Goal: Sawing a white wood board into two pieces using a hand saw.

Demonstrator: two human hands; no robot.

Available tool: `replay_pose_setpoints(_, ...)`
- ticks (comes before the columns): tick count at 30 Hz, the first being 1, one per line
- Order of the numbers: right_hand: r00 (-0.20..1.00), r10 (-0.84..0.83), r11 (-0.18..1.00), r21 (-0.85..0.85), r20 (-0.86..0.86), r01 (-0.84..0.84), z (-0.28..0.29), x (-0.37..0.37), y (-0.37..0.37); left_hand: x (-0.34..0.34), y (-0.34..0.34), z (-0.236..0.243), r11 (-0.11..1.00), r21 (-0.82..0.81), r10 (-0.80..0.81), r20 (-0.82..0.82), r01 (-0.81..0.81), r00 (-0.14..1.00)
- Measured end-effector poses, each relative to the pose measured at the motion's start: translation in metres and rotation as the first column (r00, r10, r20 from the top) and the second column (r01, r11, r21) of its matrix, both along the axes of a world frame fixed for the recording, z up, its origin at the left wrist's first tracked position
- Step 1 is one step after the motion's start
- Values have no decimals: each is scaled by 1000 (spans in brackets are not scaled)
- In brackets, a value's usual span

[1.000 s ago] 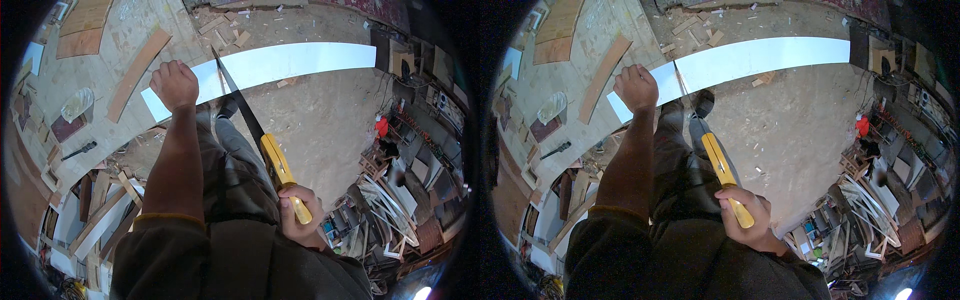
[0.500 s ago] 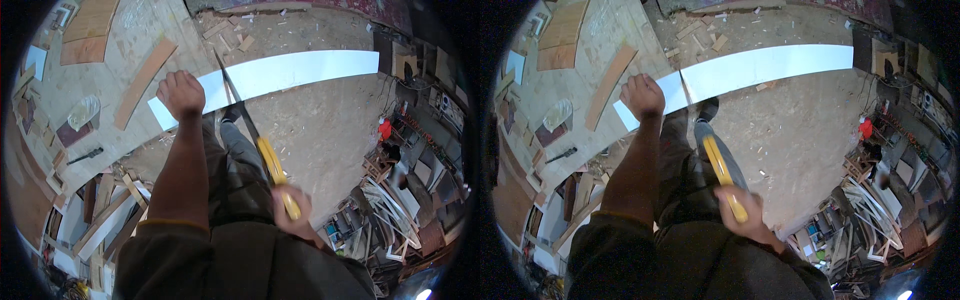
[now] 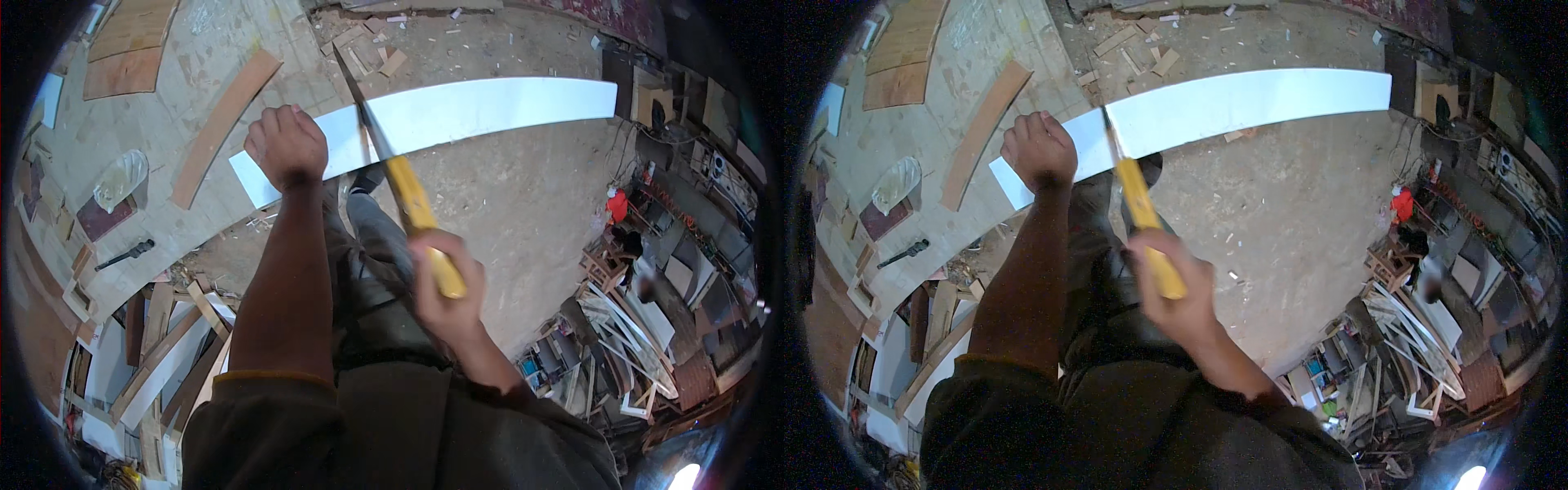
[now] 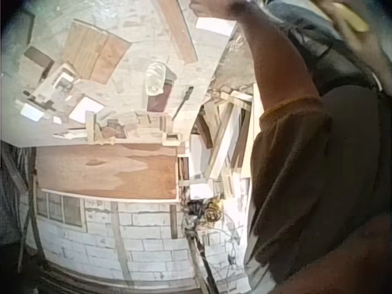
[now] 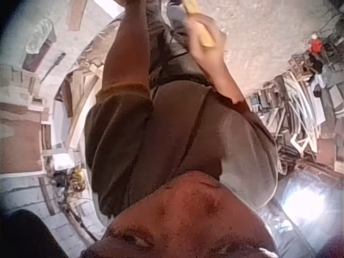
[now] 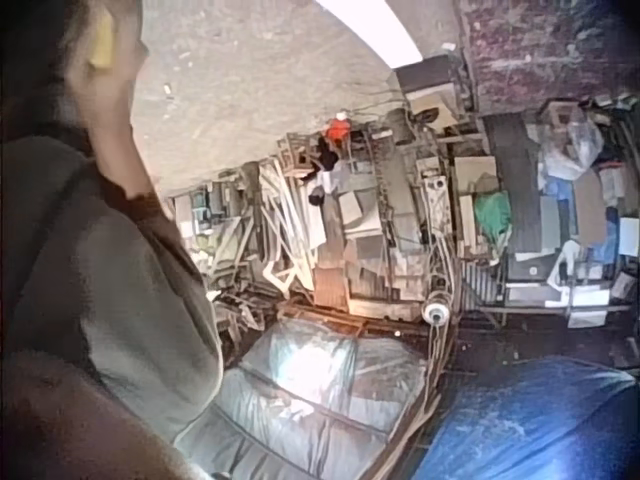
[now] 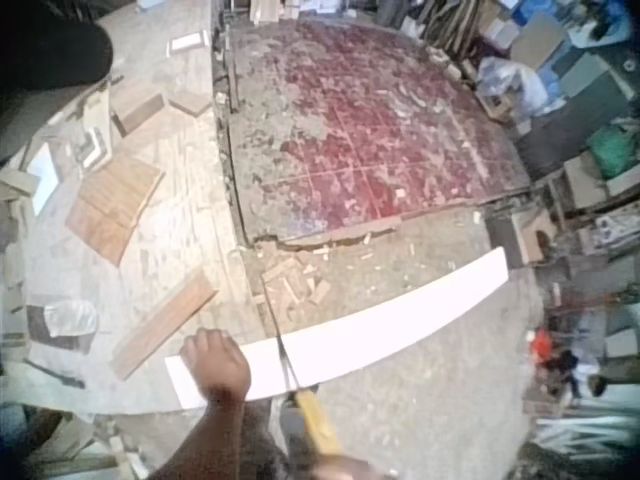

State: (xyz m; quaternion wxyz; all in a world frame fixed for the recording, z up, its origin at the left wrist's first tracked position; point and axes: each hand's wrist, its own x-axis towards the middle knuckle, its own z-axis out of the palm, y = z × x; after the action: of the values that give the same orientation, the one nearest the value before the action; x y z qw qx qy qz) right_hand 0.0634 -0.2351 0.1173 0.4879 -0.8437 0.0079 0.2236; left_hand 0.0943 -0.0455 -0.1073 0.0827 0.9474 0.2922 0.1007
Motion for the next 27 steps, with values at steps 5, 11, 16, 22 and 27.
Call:
replay_pose_setpoints(5, 975, 110, 993, 9, 194, -114, 19, -23, -23, -8, 7, 6, 1000, 16, -6, 2, 6, 1000)
replay_pose_setpoints(11, 987, 103, 995, -31, 126, -99, 27, -35, -36, -3, 9, 6, 1000, 13, -4, 0, 4, 1000)
replay_pose_setpoints(16, 999, 41, 996, -79, 16, -40, -1, -13, -28, -5, 5, 7, 1000, 16, -13, -26, 13, 1000)
replay_pose_setpoints(22, 992, 80, 997, -11, 96, -79, 8, -27, -23, -10, 10, 8, 1000, 30, 3, -24, -2, 1000)
replay_pose_setpoints(27, 995, -3, 1000, 27, 97, 0, -2, -23, -20, -8, 7, 1, 998, 60, 12, -13, -11, 1000)
